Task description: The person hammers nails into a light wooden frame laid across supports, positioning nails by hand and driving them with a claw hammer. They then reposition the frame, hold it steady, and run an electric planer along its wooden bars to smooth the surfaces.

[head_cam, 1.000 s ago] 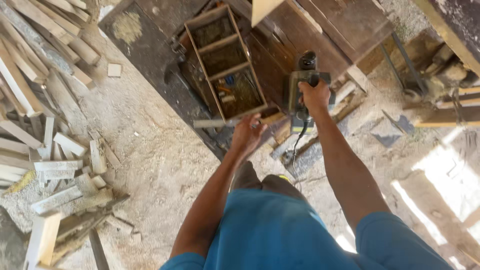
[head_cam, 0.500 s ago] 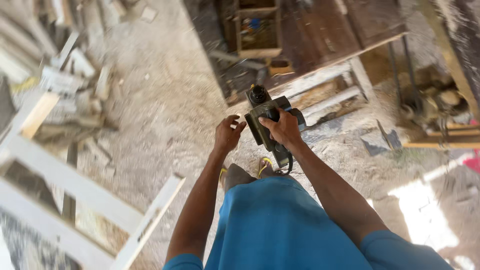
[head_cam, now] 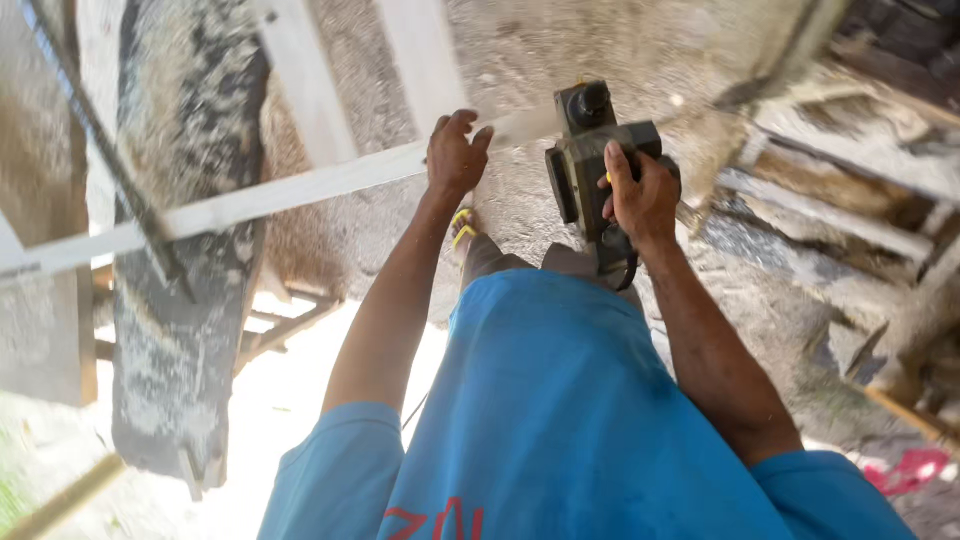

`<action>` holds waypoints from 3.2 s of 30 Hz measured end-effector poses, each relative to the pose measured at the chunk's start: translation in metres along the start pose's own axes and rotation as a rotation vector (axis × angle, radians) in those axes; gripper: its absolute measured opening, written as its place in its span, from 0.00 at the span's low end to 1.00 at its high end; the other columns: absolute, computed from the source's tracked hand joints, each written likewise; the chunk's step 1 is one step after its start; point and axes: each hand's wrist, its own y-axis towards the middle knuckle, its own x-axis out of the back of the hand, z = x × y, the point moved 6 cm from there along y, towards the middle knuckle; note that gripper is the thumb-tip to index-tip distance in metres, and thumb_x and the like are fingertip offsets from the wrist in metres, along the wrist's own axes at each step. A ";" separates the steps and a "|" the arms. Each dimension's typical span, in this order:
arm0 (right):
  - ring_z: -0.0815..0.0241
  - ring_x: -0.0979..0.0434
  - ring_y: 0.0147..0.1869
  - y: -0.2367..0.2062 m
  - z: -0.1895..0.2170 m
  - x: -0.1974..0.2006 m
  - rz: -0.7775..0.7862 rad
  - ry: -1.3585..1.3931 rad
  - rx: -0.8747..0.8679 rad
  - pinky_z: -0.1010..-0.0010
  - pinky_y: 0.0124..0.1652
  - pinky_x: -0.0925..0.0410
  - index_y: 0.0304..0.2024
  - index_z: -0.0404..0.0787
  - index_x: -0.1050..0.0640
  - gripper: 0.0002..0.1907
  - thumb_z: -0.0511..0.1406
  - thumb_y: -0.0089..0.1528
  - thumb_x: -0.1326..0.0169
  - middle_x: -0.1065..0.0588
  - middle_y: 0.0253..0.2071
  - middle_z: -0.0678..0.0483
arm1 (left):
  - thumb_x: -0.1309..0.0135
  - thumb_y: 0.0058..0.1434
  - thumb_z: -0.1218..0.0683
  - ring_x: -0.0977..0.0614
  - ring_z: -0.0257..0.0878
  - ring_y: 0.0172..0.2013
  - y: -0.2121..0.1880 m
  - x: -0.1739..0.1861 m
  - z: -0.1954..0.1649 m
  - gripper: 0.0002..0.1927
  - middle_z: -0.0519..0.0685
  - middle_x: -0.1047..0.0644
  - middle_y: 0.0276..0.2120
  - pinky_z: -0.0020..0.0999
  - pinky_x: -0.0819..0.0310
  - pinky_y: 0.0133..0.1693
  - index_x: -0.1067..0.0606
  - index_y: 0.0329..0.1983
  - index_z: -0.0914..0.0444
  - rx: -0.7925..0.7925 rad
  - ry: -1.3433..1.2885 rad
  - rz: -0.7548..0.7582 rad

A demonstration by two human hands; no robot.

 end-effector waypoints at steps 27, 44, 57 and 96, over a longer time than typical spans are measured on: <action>0.63 0.24 0.19 0.002 0.009 -0.193 -0.028 -0.033 0.142 0.70 0.23 0.32 0.35 0.36 0.23 0.25 0.51 0.72 0.50 0.28 0.19 0.54 | 0.67 0.78 0.43 0.18 0.58 0.51 0.034 0.022 0.144 0.26 0.63 0.20 0.48 0.61 0.37 0.64 0.23 0.50 0.66 0.080 0.457 0.732; 0.67 0.27 0.16 0.153 0.071 -0.241 0.013 0.025 0.136 0.75 0.15 0.33 0.34 0.38 0.23 0.33 0.59 0.72 0.56 0.24 0.23 0.55 | 0.51 0.66 0.59 0.31 0.64 0.58 0.079 0.079 0.127 0.19 0.72 0.33 0.61 0.55 0.26 0.51 0.29 0.60 0.70 -0.090 0.088 0.105; 0.69 0.28 0.19 -0.020 0.045 -0.219 0.065 0.029 0.074 0.75 0.21 0.36 0.35 0.38 0.23 0.23 0.49 0.73 0.51 0.30 0.19 0.59 | 0.39 0.61 0.36 0.21 0.63 0.50 0.078 0.133 0.212 0.53 0.69 0.32 0.57 0.58 0.25 0.51 0.65 0.74 0.40 0.524 -0.027 -0.114; 0.68 0.26 0.19 0.033 0.114 -0.297 0.049 0.034 0.175 0.77 0.17 0.37 0.40 0.34 0.21 0.28 0.52 0.75 0.55 0.22 0.28 0.52 | 0.64 0.77 0.41 0.12 0.43 0.38 0.070 0.157 0.250 0.28 0.61 0.17 0.41 0.39 0.14 0.42 0.22 0.48 0.67 0.244 -0.453 0.395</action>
